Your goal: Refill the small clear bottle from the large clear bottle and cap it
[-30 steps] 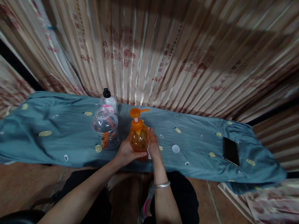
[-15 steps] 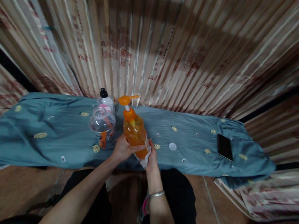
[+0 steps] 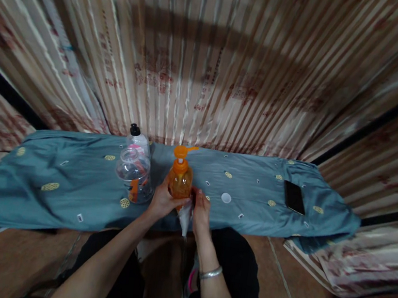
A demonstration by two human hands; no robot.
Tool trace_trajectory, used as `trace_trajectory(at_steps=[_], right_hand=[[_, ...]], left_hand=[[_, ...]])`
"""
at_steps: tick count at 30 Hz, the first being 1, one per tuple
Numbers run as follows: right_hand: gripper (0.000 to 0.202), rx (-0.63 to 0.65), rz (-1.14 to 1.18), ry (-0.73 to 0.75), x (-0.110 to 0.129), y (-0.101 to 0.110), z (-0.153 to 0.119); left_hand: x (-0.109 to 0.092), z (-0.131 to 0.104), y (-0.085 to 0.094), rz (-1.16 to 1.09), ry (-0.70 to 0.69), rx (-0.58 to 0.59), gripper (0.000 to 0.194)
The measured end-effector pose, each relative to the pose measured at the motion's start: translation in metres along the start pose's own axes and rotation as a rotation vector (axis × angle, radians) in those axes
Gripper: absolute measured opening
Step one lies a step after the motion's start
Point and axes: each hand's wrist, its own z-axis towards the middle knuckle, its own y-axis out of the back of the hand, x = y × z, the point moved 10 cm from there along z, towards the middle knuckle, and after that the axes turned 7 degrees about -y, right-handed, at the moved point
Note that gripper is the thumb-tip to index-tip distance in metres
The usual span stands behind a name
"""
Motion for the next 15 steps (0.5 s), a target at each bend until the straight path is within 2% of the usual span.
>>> trace_trajectory(at_steps=[3,6,8,10,13,15], right_hand=[[0.033,-0.045,-0.085,0.031,0.000,0.006,-0.004],[0.045,-0.144,-0.143,0.050,-0.015,0.026,-0.019],[0.057,-0.129,-0.229,0.058,-0.028,0.031,-0.030],[0.059,-0.084,-0.323,0.105,-0.033,0.032,-0.037],[0.042,-0.019,-0.337,0.101,-0.035,0.035,-0.033],[0.024,-0.051,-0.255,0.043,-0.029,0.046,-0.023]], left_hand=[[0.002,0.000,0.005,0.005,0.008,-0.028,0.091],[0.003,0.000,0.008,0.003,0.016,-0.046,0.091],[0.003,0.001,0.009,0.002,0.021,-0.041,0.090],[0.004,0.001,0.009,0.006,0.032,-0.039,0.089],[0.007,0.000,0.010,0.001,0.055,-0.040,0.089],[0.008,-0.001,0.010,-0.008,0.062,-0.031,0.089]])
